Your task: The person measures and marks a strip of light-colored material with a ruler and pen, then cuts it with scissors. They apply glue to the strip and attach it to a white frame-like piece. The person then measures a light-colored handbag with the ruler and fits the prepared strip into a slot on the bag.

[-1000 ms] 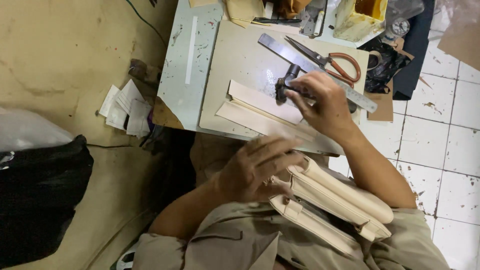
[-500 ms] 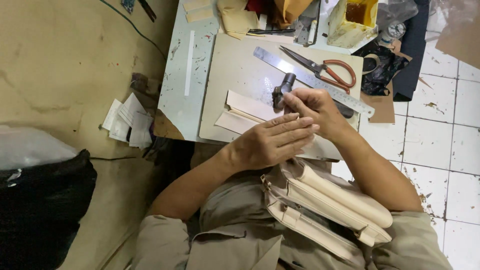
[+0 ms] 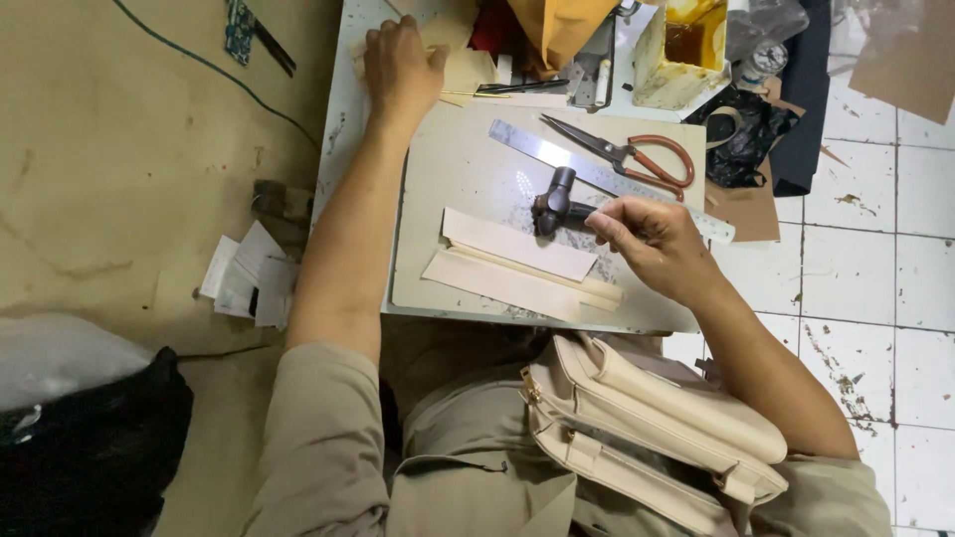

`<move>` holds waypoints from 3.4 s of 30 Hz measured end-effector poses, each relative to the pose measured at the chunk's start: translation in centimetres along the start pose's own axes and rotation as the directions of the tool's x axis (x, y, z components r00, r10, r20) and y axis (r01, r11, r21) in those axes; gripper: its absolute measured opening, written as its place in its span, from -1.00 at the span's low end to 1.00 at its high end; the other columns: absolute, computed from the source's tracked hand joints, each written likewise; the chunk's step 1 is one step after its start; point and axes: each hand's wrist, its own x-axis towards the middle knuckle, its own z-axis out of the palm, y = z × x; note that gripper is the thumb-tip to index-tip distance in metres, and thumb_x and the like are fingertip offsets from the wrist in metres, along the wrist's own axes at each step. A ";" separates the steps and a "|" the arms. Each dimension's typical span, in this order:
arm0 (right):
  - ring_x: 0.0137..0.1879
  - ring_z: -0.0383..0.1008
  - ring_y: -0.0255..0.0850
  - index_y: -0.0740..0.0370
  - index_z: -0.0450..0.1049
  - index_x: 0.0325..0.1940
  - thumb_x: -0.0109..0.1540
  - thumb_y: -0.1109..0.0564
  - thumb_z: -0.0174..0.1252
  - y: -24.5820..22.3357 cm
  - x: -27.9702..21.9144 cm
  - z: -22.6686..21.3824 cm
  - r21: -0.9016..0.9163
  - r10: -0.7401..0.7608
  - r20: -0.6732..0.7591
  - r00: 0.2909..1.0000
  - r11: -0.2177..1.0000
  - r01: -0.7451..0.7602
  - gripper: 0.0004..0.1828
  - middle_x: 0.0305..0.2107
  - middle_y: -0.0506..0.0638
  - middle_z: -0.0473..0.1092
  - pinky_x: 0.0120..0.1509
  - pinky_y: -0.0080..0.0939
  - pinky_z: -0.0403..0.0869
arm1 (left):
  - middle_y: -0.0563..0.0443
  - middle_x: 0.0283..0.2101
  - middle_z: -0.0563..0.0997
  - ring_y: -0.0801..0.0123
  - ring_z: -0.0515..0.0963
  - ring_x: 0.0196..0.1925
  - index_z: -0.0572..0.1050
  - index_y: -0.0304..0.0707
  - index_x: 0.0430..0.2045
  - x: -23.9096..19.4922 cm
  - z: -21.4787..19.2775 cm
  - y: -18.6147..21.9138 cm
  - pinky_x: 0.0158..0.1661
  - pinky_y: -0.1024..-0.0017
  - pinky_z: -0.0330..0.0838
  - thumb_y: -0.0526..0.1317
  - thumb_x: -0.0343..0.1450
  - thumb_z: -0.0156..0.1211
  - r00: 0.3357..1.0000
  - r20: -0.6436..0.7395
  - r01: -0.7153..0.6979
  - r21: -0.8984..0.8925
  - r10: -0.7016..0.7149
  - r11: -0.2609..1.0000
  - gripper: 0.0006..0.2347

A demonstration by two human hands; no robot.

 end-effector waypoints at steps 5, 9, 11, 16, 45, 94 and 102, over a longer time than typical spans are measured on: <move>-0.44 0.26 -0.43 0.23 0.54 -0.30 0.39 0.13 0.18 0.4 -0.1 -0.3 -0.041 0.069 -0.014 0.998 0.997 -0.069 -0.80 -0.55 -0.14 0.37 -0.32 -0.41 0.29 | -0.25 -0.17 0.61 -0.13 0.47 -0.05 0.57 -0.35 -0.18 1.8 2.9 -1.7 -0.16 0.01 0.44 -0.18 0.34 0.47 1.000 0.003 -0.028 0.109 0.028 0.994 -0.71; -0.45 0.21 -0.42 0.23 0.56 -0.24 0.39 0.12 0.19 0.4 0.3 -0.6 -0.139 -0.021 -0.030 0.999 0.990 0.017 -0.83 -0.48 -0.14 0.43 -0.37 -0.38 0.21 | -0.23 -0.37 0.60 -0.13 0.50 -0.29 0.55 -0.34 -0.43 0.7 0.5 -0.8 -0.38 0.00 0.36 -0.44 0.42 0.13 0.953 -0.252 -0.199 -0.098 0.169 0.975 -0.93; -0.46 0.23 -0.39 0.24 0.56 -0.22 0.38 0.14 0.20 0.2 0.6 -0.9 -0.193 -0.091 -0.040 0.995 0.978 0.082 -0.86 -0.41 -0.09 0.50 -0.39 -0.37 0.20 | -0.23 -0.33 0.57 -0.10 0.49 -0.28 0.48 -0.35 -0.38 -0.5 -2.1 0.6 -0.34 0.01 0.35 -0.41 0.46 0.09 0.920 -0.343 -0.278 -0.223 0.192 0.934 -0.96; -0.29 0.38 -0.27 0.33 0.57 -0.12 0.39 0.28 0.21 -1.5 1.3 -1.6 -0.169 -0.189 -0.096 0.977 0.971 0.171 -0.94 -0.27 0.05 0.51 -0.15 -0.32 0.37 | -0.04 -0.32 0.52 0.36 0.49 -0.55 0.38 -0.30 -0.17 -4.5 -10.2 5.3 -0.59 0.45 0.35 -0.17 0.65 -0.10 0.867 -0.424 -0.491 -0.636 0.262 0.596 -0.83; -0.54 0.25 -0.27 0.39 0.39 -0.36 0.25 0.24 0.09 -9.1 -14.6 -9.1 0.007 0.128 0.050 0.991 0.992 -0.128 -0.87 -0.54 0.08 0.36 -0.42 -0.31 0.14 | -0.17 0.03 0.62 0.08 0.66 0.08 0.46 -0.38 0.03 -31.2 -15.8 14.5 0.14 0.28 0.59 -0.28 0.41 0.43 0.754 0.141 -0.045 -0.963 0.642 0.265 -0.64; -0.69 0.20 -0.20 0.31 0.48 -0.35 0.34 0.15 0.10 -13.4 -13.0 -2.3 -0.384 0.143 0.295 0.945 0.923 -0.020 -0.78 -0.68 -0.02 0.40 -0.57 -0.16 0.28 | -0.09 -0.07 0.60 0.50 0.58 -0.13 0.49 -0.19 -0.51 -33.4 -14.6 17.2 -0.33 0.64 0.40 -0.32 0.43 0.28 0.835 0.422 0.384 -0.907 0.353 0.175 -0.89; -0.22 0.33 -0.17 0.30 0.43 -0.45 0.32 0.20 0.10 -13.7 -13.6 -3.0 -0.313 0.140 0.267 0.953 0.948 -0.052 -0.75 -0.74 -0.04 0.27 -0.22 -0.16 0.42 | -0.08 -0.08 0.60 0.51 0.56 -0.15 0.47 -0.20 -0.52 -33.4 -14.8 17.2 -0.41 0.66 0.32 -0.32 0.43 0.26 0.827 0.429 0.390 -0.903 0.362 0.181 -0.88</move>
